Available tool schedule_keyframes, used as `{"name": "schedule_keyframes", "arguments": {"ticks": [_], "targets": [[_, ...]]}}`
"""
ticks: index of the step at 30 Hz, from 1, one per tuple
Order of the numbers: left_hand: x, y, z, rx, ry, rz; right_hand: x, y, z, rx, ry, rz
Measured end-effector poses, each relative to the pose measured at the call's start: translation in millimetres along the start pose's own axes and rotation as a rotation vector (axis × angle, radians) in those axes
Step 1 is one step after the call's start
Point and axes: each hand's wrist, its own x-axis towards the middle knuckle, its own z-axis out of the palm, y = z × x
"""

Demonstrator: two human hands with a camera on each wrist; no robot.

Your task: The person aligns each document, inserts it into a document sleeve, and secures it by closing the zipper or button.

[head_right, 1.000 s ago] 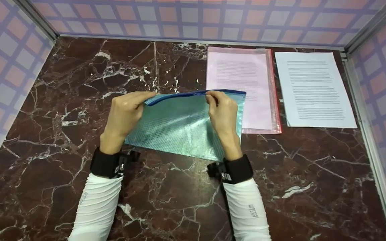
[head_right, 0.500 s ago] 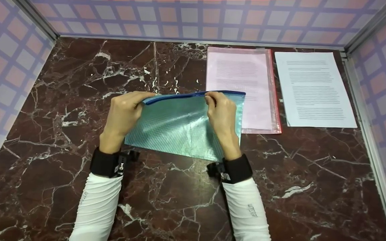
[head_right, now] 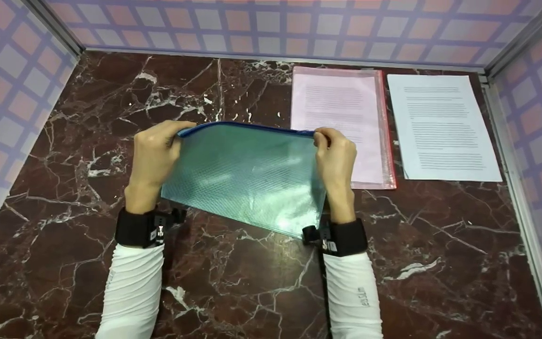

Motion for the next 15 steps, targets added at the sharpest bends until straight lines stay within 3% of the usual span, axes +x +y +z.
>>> {"name": "schedule_keyframes", "arguments": {"ticks": [15], "targets": [[-1.8, -15.0, -2.9, -0.026, 0.0, -0.094, 3.0, 8, -5, 0.015, -0.018, 0.038]]}}
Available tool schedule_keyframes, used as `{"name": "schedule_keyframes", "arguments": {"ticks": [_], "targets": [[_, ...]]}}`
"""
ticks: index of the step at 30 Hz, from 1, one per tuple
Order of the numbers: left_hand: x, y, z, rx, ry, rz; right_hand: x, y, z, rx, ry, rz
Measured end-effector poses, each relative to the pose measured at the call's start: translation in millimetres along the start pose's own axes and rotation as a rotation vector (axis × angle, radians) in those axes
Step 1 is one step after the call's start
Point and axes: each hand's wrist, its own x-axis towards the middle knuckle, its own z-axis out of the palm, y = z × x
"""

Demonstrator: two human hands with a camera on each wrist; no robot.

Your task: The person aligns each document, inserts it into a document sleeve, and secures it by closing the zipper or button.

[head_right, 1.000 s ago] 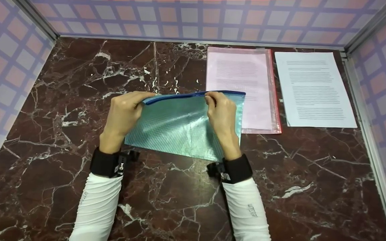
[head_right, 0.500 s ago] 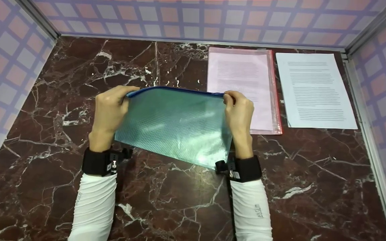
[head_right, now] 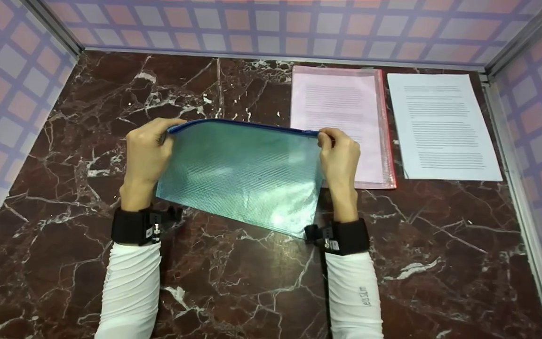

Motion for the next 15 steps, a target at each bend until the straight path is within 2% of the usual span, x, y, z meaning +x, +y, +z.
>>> {"name": "schedule_keyframes", "arguments": {"ticks": [4, 15], "targets": [[-1.1, -4.9, -3.0, -0.006, 0.025, -0.027, 1.4, 2, -2, 0.014, 0.006, 0.02], [-1.8, -11.9, -3.2, 0.012, 0.038, -0.049, 3.0, 6, -4, -0.002, -0.006, 0.041]]}}
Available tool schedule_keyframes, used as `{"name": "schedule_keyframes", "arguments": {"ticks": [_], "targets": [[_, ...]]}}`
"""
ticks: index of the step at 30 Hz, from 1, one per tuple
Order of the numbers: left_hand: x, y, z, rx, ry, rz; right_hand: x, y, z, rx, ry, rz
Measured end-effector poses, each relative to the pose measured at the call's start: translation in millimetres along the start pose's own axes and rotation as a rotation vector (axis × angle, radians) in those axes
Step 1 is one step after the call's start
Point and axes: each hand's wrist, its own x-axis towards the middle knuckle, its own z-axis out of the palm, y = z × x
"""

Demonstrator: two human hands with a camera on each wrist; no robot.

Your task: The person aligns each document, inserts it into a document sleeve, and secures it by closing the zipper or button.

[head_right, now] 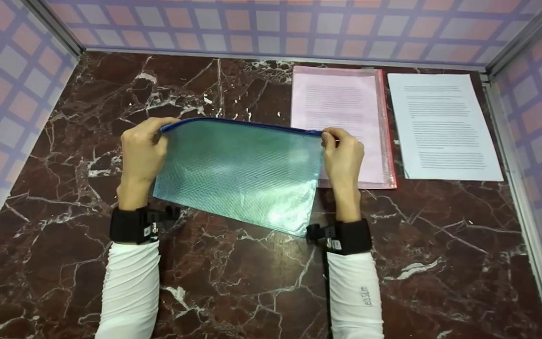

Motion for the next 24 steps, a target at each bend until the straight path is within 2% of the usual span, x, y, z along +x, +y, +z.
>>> {"name": "schedule_keyframes", "arguments": {"ticks": [10, 18, 24], "targets": [[-1.0, -9.4, -6.4, 0.004, 0.055, -0.041, 4.7, 10, -9, 0.064, 0.053, 0.016], [-2.7, -15.4, -7.1, -0.014, 0.06, -0.067, 6.7, 12, -11, 0.074, -0.001, 0.077], [-2.3, -16.6, -3.9, -0.017, 0.059, -0.067, 8.1, 15, -14, 0.071, -0.019, 0.084]]}}
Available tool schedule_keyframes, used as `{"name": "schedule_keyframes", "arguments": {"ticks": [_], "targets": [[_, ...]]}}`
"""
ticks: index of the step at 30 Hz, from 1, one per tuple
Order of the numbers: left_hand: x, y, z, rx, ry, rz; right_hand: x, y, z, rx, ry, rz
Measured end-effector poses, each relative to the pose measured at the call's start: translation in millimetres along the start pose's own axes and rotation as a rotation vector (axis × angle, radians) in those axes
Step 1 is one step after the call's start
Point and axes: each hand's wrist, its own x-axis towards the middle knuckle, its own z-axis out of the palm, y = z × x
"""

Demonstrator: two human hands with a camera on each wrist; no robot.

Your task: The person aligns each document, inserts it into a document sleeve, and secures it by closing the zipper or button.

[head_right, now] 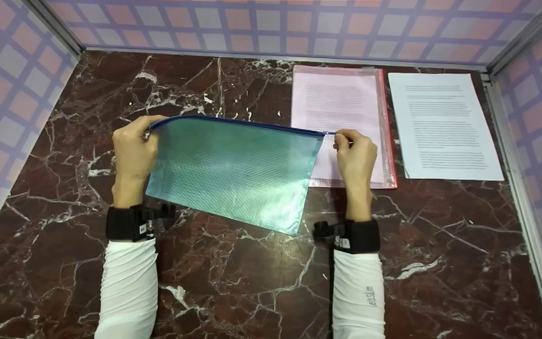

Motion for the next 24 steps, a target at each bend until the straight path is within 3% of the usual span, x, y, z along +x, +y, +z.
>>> {"name": "schedule_keyframes", "arguments": {"ticks": [8, 14, 18, 24], "targets": [[-0.8, 4.7, 6.9, 0.01, -0.016, -0.027, 0.8, 3, -4, -0.074, -0.007, 0.025], [-2.5, 11.3, 11.5, -0.003, -0.044, 0.031, 0.1, 5, -8, -0.177, -0.012, -0.002], [-3.0, 13.4, 13.4, -0.007, -0.029, 0.053, -1.6, 3, -2, -0.124, -0.049, -0.107], [-2.2, 17.2, 15.9, -0.037, -0.025, 0.09, -6.6, -8, 12, -0.06, -0.132, -0.348]]}}
